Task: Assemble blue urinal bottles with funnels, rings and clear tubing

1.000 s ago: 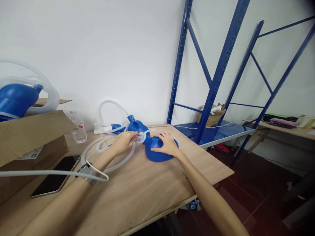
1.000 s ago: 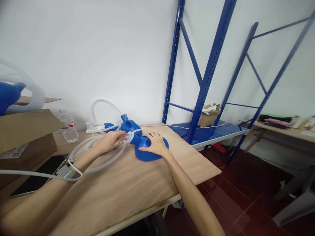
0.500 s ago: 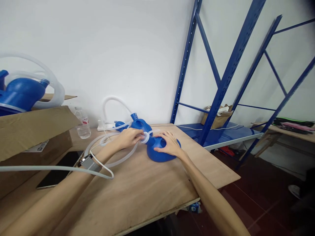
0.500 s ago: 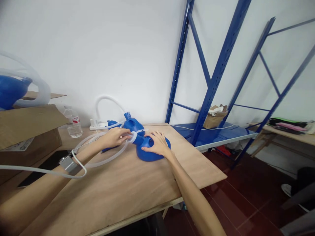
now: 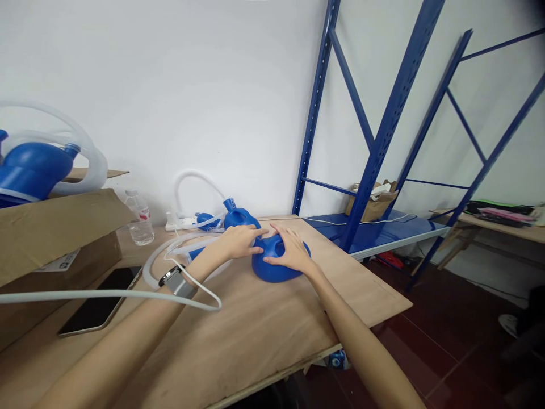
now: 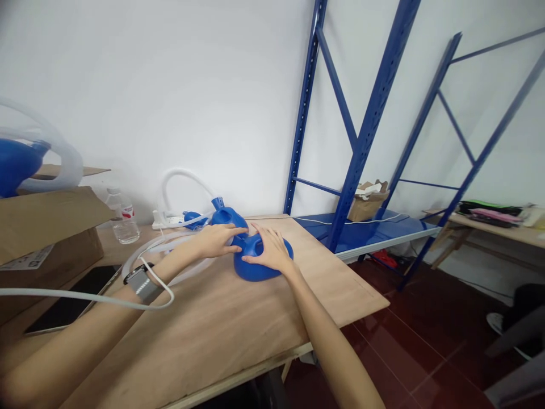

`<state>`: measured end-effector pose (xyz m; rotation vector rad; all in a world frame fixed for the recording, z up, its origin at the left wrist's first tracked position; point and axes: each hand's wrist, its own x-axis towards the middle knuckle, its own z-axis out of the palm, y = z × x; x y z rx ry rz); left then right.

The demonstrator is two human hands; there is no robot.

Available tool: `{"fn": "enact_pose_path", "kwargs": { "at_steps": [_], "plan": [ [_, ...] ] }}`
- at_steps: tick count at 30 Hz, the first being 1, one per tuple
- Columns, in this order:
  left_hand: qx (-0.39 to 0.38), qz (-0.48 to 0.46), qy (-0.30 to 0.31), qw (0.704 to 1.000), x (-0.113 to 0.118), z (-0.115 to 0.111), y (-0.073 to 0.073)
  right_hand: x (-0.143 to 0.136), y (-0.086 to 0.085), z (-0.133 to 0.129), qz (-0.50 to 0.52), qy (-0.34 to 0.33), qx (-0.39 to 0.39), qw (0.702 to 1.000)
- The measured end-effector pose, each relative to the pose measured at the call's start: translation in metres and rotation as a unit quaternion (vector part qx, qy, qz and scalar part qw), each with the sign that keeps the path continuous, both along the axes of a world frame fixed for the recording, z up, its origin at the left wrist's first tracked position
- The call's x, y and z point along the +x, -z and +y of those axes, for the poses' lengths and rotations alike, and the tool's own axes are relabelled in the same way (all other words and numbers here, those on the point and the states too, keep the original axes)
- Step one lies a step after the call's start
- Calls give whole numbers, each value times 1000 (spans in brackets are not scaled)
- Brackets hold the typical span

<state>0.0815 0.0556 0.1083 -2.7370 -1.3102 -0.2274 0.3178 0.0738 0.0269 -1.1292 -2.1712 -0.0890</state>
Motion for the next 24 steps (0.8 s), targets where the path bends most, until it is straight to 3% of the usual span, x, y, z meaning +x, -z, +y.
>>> {"fn": "enact_pose_path", "kwargs": {
  "at_steps": [5, 12, 19, 24],
  "plan": [
    [3, -57, 57, 997, -4, 12, 10, 1, 0, 0, -21, -12, 11, 1000],
    [31, -70, 62, 995, -4, 12, 18, 2, 5, -2, -42, -8, 52, 998],
    [70, -107, 102, 986, -15, 18, 35, 5, 12, -4, -31, -64, 89, 993],
    [78, -78, 91, 990, -13, 14, 33, 6, 13, -3, -27, -79, 101, 991]
  ]
}}
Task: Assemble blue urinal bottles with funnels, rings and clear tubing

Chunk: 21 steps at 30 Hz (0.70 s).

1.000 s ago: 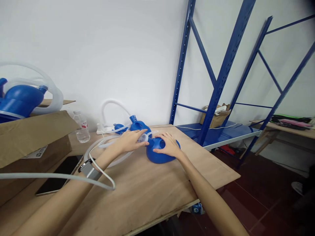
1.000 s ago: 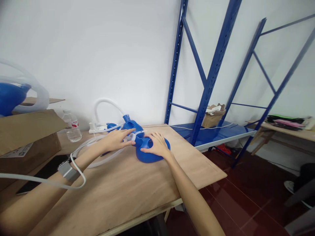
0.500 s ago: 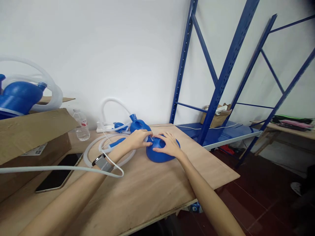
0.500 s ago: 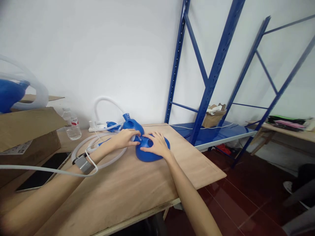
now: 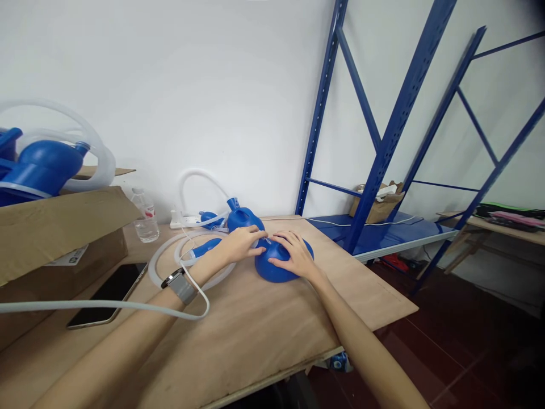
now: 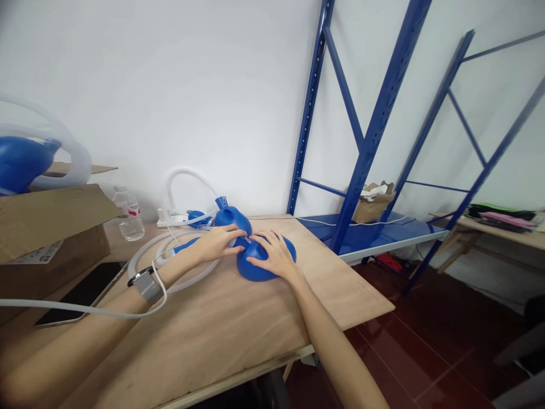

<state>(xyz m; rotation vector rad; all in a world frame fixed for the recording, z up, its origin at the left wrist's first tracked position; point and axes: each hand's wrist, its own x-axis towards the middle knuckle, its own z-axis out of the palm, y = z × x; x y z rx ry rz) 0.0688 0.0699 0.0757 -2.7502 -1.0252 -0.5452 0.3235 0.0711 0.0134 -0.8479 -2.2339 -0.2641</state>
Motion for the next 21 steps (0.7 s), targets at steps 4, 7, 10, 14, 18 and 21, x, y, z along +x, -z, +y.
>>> {"fn": "enact_pose_path", "kwargs": {
  "at_steps": [4, 7, 10, 14, 18, 21],
  "plan": [
    [-6, 38, -29, 999, 6, -8, -7, 0, -1, -3, -6, 7, -9, 1000],
    [3, 56, -63, 996, 10, -12, -9, 0, -3, -4, -14, 16, -14, 1000],
    [11, 69, -82, 994, 12, -13, -8, 0, -2, -3, -22, 22, -7, 1000],
    [25, 73, -64, 995, 14, -11, -7, 0, 0, 0, -30, 15, 7, 999],
    [28, 71, -32, 997, 10, -7, -5, 0, 1, 0, -41, -2, 0, 999],
    [18, 68, -30, 997, 9, -8, -7, -3, 1, -1, -40, -10, -15, 999]
  ]
}}
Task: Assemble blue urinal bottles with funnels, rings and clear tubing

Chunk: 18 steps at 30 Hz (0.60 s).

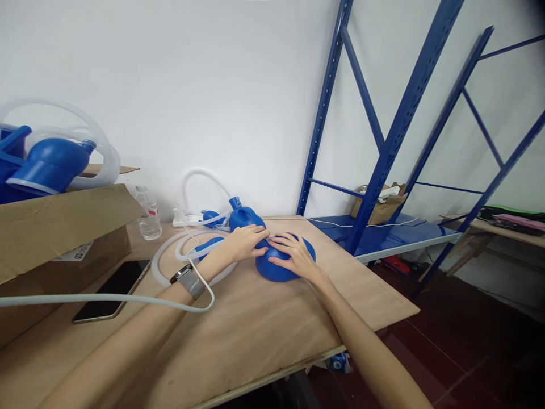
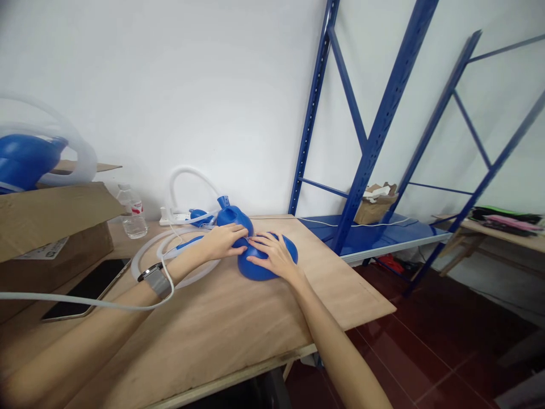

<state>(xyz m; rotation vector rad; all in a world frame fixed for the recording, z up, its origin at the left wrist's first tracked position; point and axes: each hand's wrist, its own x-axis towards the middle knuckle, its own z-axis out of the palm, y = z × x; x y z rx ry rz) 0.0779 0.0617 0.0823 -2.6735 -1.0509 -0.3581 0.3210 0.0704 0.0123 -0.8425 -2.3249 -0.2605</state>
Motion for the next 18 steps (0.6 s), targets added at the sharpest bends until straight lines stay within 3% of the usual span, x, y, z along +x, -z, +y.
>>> {"fn": "enact_pose_path", "kwargs": {
  "at_steps": [10, 18],
  "plan": [
    [-95, -100, -206, 969, 28, 6, -12, -7, -3, -6, -12, 19, 18, 1000],
    [-128, -103, -236, 958, 34, 6, -16, -8, -1, -6, 3, 13, 26, 1000]
  ]
}}
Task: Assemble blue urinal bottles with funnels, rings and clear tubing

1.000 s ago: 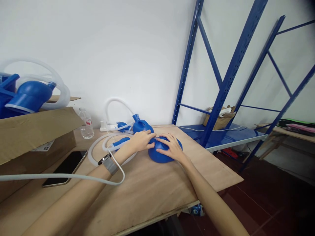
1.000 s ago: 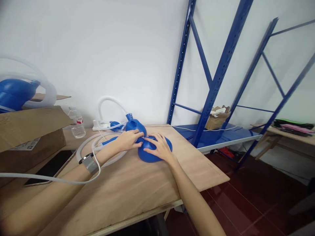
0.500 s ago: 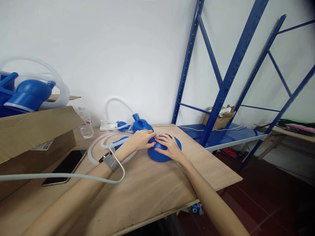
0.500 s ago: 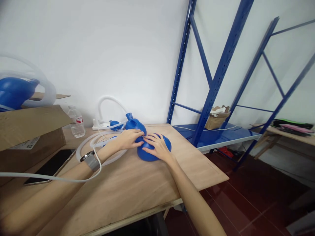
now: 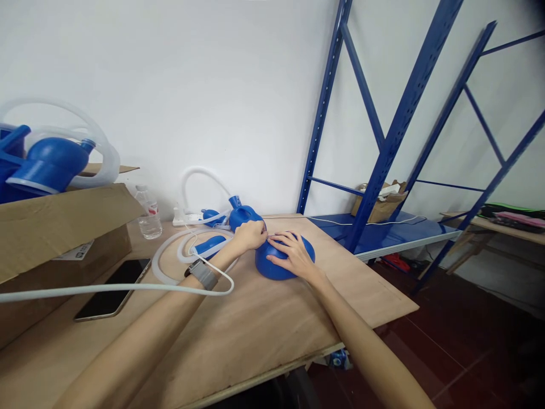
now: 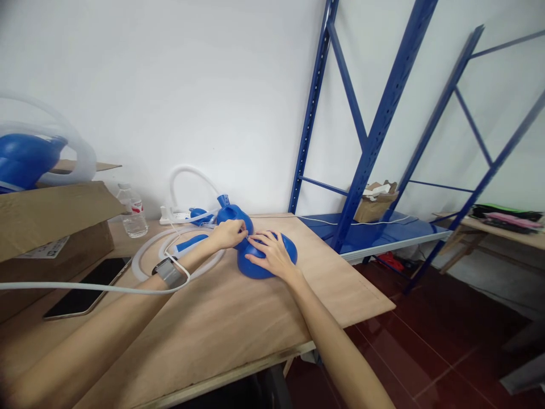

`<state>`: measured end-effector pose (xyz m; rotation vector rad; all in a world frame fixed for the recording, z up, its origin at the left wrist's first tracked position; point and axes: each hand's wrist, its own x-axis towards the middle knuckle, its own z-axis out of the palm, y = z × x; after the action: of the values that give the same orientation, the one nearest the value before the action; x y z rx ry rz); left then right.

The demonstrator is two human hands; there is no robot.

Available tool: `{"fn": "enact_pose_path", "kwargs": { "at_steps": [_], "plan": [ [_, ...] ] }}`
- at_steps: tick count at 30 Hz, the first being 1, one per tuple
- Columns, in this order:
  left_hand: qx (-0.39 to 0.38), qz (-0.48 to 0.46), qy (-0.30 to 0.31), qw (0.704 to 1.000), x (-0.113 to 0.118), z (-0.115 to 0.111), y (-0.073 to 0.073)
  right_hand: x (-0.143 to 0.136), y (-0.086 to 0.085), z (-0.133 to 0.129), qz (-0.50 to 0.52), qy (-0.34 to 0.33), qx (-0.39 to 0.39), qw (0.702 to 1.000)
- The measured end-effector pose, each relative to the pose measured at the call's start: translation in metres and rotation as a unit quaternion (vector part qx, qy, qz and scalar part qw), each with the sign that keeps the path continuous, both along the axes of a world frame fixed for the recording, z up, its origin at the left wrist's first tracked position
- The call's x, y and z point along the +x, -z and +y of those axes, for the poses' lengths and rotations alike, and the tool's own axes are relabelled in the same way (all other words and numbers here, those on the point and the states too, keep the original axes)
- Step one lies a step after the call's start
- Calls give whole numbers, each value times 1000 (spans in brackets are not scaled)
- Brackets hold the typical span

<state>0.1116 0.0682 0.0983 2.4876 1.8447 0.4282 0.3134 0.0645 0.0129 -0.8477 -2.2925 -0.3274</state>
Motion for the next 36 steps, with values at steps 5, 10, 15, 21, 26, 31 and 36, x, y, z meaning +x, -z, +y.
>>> {"fn": "enact_pose_path", "kwargs": {
  "at_steps": [5, 10, 15, 21, 26, 31, 36],
  "plan": [
    [-26, 8, -7, 1000, 3, 3, -4, 0, 1, 0, -6, 7, -4, 1000],
    [-54, 32, 2, 998, 3, 8, -10, -2, -1, -2, -10, 7, 0, 1000],
    [-86, 50, 8, 995, 8, 11, -19, -2, 0, -2, -8, 9, 3, 1000],
    [-94, 37, 19, 995, 6, 7, -24, -2, 2, -2, -1, 14, -4, 1000],
    [-81, 27, 13, 996, 5, 8, -19, -3, 2, -1, 4, 8, -2, 1000],
    [-66, 13, -1, 998, 7, 12, -13, -4, 1, 0, -1, 7, -7, 1000],
    [-69, -5, -10, 998, 8, 11, -13, -4, 3, 1, 13, 3, 10, 1000]
  ]
}}
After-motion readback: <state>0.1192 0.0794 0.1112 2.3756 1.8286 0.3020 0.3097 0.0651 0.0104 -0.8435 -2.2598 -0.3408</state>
